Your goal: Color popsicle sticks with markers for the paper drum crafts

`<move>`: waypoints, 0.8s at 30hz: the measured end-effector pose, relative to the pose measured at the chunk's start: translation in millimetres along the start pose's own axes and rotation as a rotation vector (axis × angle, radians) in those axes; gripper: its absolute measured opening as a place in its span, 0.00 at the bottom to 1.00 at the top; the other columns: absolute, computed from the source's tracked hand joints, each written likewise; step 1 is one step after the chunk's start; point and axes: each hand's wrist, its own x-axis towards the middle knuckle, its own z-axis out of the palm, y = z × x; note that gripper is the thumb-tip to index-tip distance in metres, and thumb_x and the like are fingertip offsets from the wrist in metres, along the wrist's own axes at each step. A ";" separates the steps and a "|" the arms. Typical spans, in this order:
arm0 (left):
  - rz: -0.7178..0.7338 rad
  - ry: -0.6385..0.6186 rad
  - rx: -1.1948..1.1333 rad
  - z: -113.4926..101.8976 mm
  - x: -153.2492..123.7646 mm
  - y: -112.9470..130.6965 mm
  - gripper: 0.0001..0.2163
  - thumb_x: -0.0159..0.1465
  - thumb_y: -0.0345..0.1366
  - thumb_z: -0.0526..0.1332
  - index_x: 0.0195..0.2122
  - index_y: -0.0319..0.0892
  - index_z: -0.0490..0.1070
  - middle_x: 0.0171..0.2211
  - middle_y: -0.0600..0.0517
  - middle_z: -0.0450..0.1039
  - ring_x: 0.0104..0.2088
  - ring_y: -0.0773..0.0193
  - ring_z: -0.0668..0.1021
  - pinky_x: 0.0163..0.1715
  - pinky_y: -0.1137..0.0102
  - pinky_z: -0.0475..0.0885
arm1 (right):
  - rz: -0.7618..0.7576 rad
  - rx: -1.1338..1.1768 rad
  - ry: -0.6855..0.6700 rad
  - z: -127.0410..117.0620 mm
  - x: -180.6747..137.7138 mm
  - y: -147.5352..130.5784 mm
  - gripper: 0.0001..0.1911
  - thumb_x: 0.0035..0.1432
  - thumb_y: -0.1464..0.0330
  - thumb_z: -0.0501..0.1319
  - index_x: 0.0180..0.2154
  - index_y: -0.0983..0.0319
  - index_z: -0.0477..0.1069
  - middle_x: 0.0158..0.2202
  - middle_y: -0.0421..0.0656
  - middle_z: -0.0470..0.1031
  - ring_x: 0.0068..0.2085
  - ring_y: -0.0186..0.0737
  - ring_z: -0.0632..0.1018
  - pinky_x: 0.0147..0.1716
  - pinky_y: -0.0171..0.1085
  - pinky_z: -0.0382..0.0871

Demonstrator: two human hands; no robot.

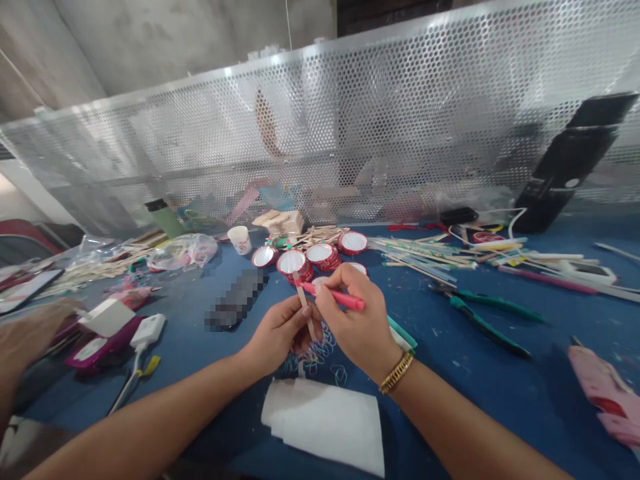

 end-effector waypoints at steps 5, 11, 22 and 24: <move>0.000 -0.001 0.007 0.0 0.1 0.4 0.19 0.61 0.54 0.59 0.33 0.41 0.67 0.23 0.54 0.71 0.16 0.72 0.68 0.15 0.76 0.59 | 0.006 0.037 -0.006 -0.2 -0.2 0.7 0.09 0.59 0.71 0.59 0.26 0.59 0.66 0.24 0.38 0.70 0.28 0.36 0.72 0.32 0.38 0.65; 0.009 -0.007 -0.001 -0.7 0.1 0.3 0.18 0.62 0.53 0.59 0.33 0.40 0.67 0.23 0.54 0.71 0.16 0.72 0.68 0.15 0.77 0.59 | 0.023 0.028 0.014 0.4 0.8 1.8 0.09 0.58 0.70 0.60 0.26 0.59 0.66 0.24 0.38 0.70 0.28 0.36 0.71 0.32 0.39 0.65; 0.013 -0.001 -0.011 0.5 0.7 -2.4 0.19 0.62 0.54 0.59 0.34 0.40 0.67 0.23 0.54 0.72 0.16 0.72 0.68 0.14 0.78 0.59 | 0.028 0.054 0.017 -0.4 0.7 1.9 0.09 0.59 0.70 0.60 0.26 0.59 0.66 0.24 0.38 0.71 0.27 0.36 0.71 0.31 0.38 0.64; 0.021 0.002 -0.007 -0.1 0.9 -1.6 0.19 0.61 0.54 0.60 0.33 0.40 0.67 0.23 0.54 0.71 0.16 0.72 0.67 0.13 0.78 0.59 | 0.027 0.071 0.014 -0.3 0.6 1.7 0.09 0.59 0.69 0.60 0.26 0.59 0.66 0.24 0.38 0.71 0.27 0.36 0.71 0.31 0.38 0.64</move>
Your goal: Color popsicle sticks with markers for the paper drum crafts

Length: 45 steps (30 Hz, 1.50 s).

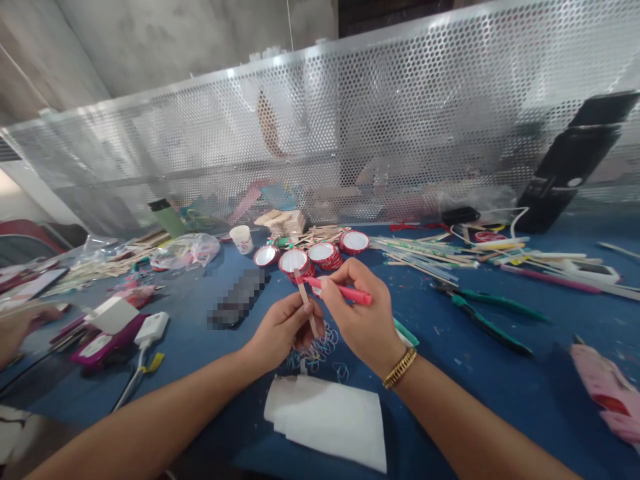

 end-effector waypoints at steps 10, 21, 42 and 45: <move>-0.012 0.010 -0.008 1.3 -0.6 2.4 0.21 0.59 0.56 0.61 0.33 0.41 0.66 0.22 0.54 0.72 0.15 0.73 0.67 0.13 0.78 0.58 | -0.005 -0.027 -0.006 -0.2 -0.4 1.0 0.09 0.59 0.68 0.60 0.26 0.59 0.66 0.24 0.38 0.71 0.27 0.36 0.71 0.31 0.38 0.64; -0.008 0.004 -0.004 2.8 -2.1 1.5 0.21 0.59 0.56 0.61 0.32 0.40 0.67 0.22 0.54 0.72 0.15 0.73 0.67 0.14 0.77 0.59 | -0.037 -0.041 -0.009 -1.7 0.0 -1.5 0.10 0.59 0.69 0.59 0.25 0.60 0.65 0.23 0.37 0.68 0.25 0.33 0.69 0.28 0.36 0.63; -0.002 0.012 -0.035 1.9 -1.9 -0.6 0.21 0.59 0.56 0.62 0.33 0.40 0.67 0.22 0.54 0.72 0.15 0.73 0.67 0.14 0.78 0.59 | -0.038 -0.053 -0.008 -2.6 -0.3 -1.0 0.09 0.58 0.67 0.60 0.25 0.60 0.66 0.23 0.38 0.69 0.26 0.35 0.70 0.27 0.36 0.63; -0.008 0.000 -0.028 2.3 -1.9 -0.1 0.21 0.58 0.57 0.62 0.33 0.40 0.67 0.21 0.54 0.72 0.15 0.72 0.67 0.14 0.77 0.59 | -0.062 -0.069 -0.030 -1.6 -0.3 0.2 0.10 0.59 0.68 0.60 0.26 0.60 0.66 0.23 0.37 0.69 0.26 0.34 0.70 0.28 0.36 0.63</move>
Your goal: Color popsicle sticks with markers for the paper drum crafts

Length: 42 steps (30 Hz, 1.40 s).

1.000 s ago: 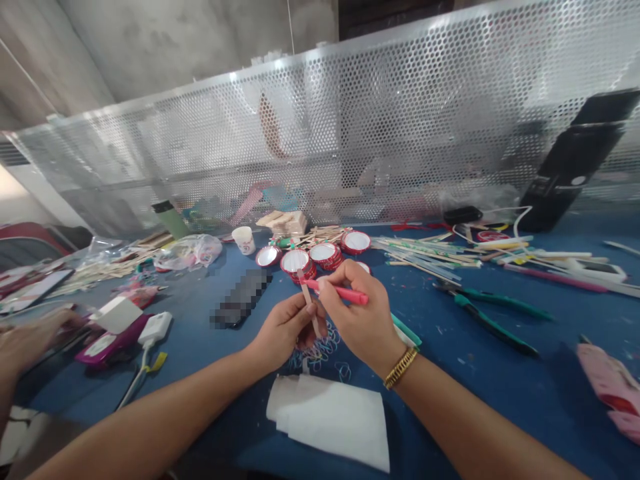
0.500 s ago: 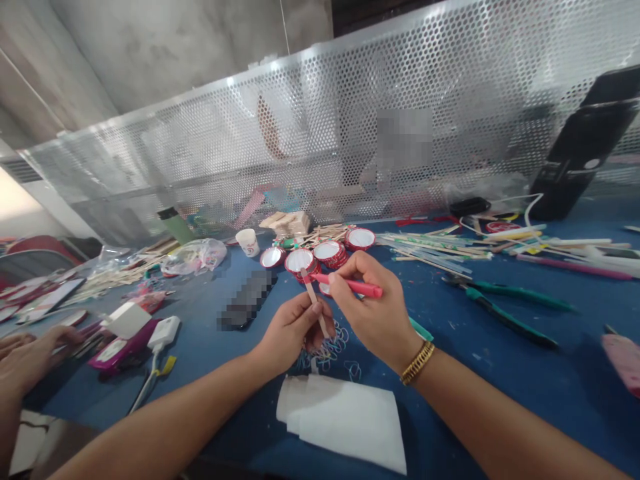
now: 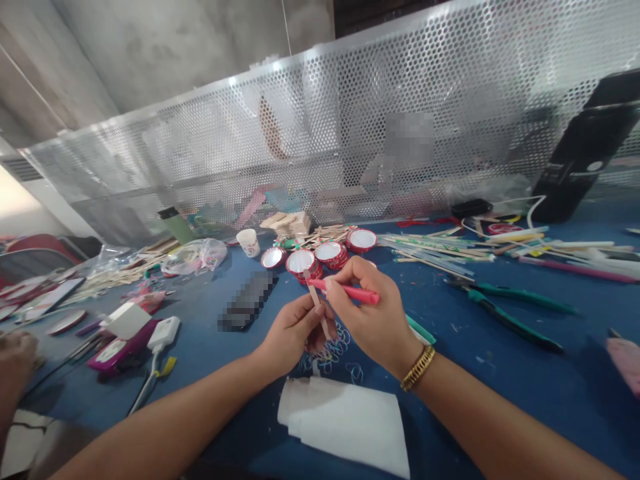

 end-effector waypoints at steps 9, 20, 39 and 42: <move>-0.002 0.005 0.006 0.3 -0.5 0.8 0.20 0.59 0.56 0.61 0.33 0.40 0.67 0.21 0.54 0.72 0.15 0.72 0.67 0.14 0.77 0.59 | 0.005 0.006 0.008 0.3 1.2 -0.9 0.10 0.59 0.69 0.60 0.25 0.60 0.65 0.23 0.37 0.68 0.26 0.34 0.69 0.28 0.36 0.63; -0.002 -0.002 0.005 0.4 -1.6 2.1 0.21 0.59 0.56 0.61 0.32 0.40 0.66 0.22 0.54 0.72 0.16 0.72 0.67 0.14 0.77 0.59 | 0.009 0.018 -0.012 0.9 -1.5 -7.2 0.09 0.59 0.68 0.59 0.26 0.59 0.65 0.23 0.37 0.69 0.25 0.34 0.69 0.27 0.35 0.63; 0.002 0.002 -0.009 -0.5 -0.6 -0.1 0.21 0.59 0.57 0.61 0.33 0.40 0.67 0.22 0.54 0.72 0.16 0.72 0.67 0.14 0.76 0.59 | -0.002 -0.009 0.003 1.8 -1.9 -4.7 0.09 0.58 0.69 0.59 0.25 0.59 0.65 0.21 0.36 0.67 0.24 0.33 0.68 0.26 0.35 0.62; 0.010 0.004 -0.003 0.1 -0.9 -0.2 0.21 0.59 0.57 0.61 0.32 0.40 0.67 0.22 0.54 0.72 0.16 0.72 0.67 0.14 0.76 0.59 | 0.010 -0.026 0.019 1.5 -2.0 -4.5 0.10 0.57 0.69 0.60 0.24 0.59 0.64 0.22 0.36 0.67 0.25 0.33 0.68 0.26 0.35 0.63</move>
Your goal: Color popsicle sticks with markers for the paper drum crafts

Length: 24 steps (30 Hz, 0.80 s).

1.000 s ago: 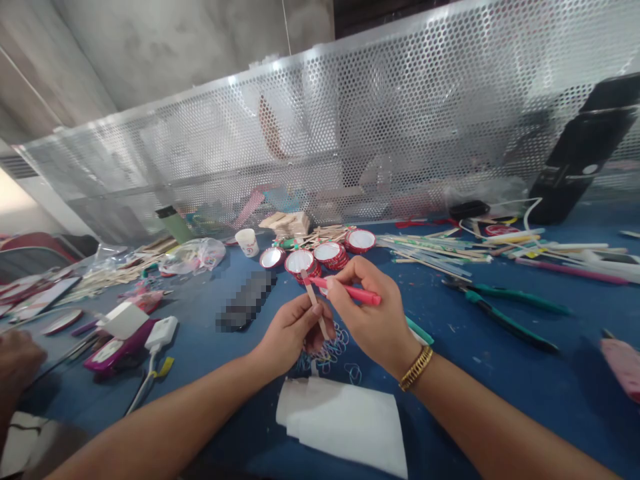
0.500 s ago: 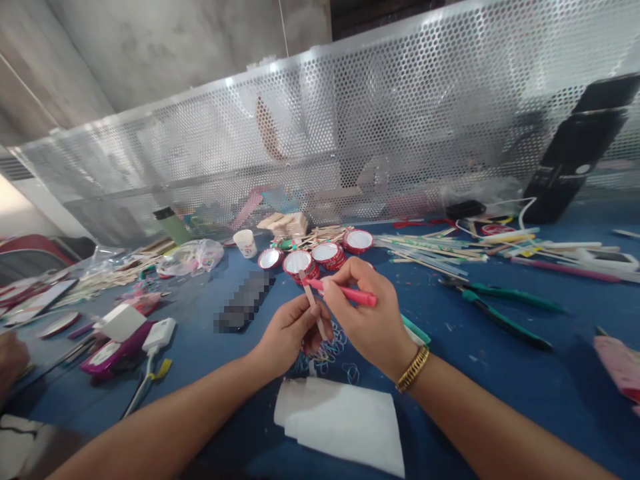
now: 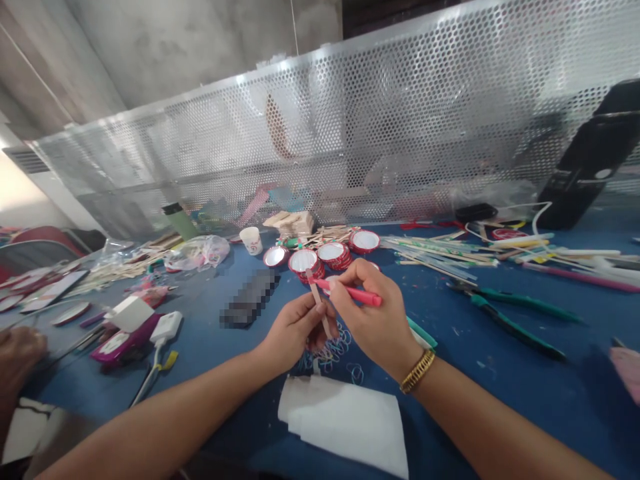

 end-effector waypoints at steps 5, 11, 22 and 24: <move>-0.011 -0.002 -0.014 -0.6 -0.5 0.2 0.21 0.59 0.57 0.61 0.33 0.40 0.67 0.22 0.54 0.72 0.15 0.73 0.67 0.14 0.77 0.58 | 0.016 0.010 0.005 -0.8 0.9 0.2 0.10 0.58 0.68 0.60 0.25 0.59 0.65 0.22 0.37 0.69 0.25 0.34 0.69 0.26 0.36 0.63; -0.022 0.003 0.002 -1.6 0.6 0.0 0.22 0.58 0.57 0.62 0.33 0.40 0.67 0.22 0.54 0.72 0.15 0.72 0.67 0.14 0.76 0.58 | -0.024 0.007 0.013 -0.4 1.3 0.8 0.10 0.58 0.68 0.60 0.24 0.59 0.65 0.21 0.36 0.67 0.24 0.34 0.68 0.25 0.35 0.63; -0.009 0.010 0.002 -0.4 -0.6 1.1 0.21 0.59 0.56 0.61 0.32 0.40 0.67 0.22 0.54 0.72 0.15 0.72 0.67 0.14 0.76 0.58 | 0.001 0.019 -0.017 0.8 -0.1 0.9 0.09 0.58 0.70 0.60 0.25 0.59 0.65 0.22 0.36 0.67 0.25 0.33 0.68 0.27 0.35 0.63; -0.010 0.004 0.001 -0.8 -0.5 1.2 0.21 0.59 0.56 0.61 0.33 0.40 0.67 0.22 0.54 0.72 0.16 0.72 0.67 0.14 0.76 0.58 | -0.011 0.005 0.000 0.8 0.2 1.1 0.10 0.58 0.70 0.60 0.25 0.59 0.65 0.22 0.37 0.68 0.26 0.34 0.69 0.28 0.36 0.64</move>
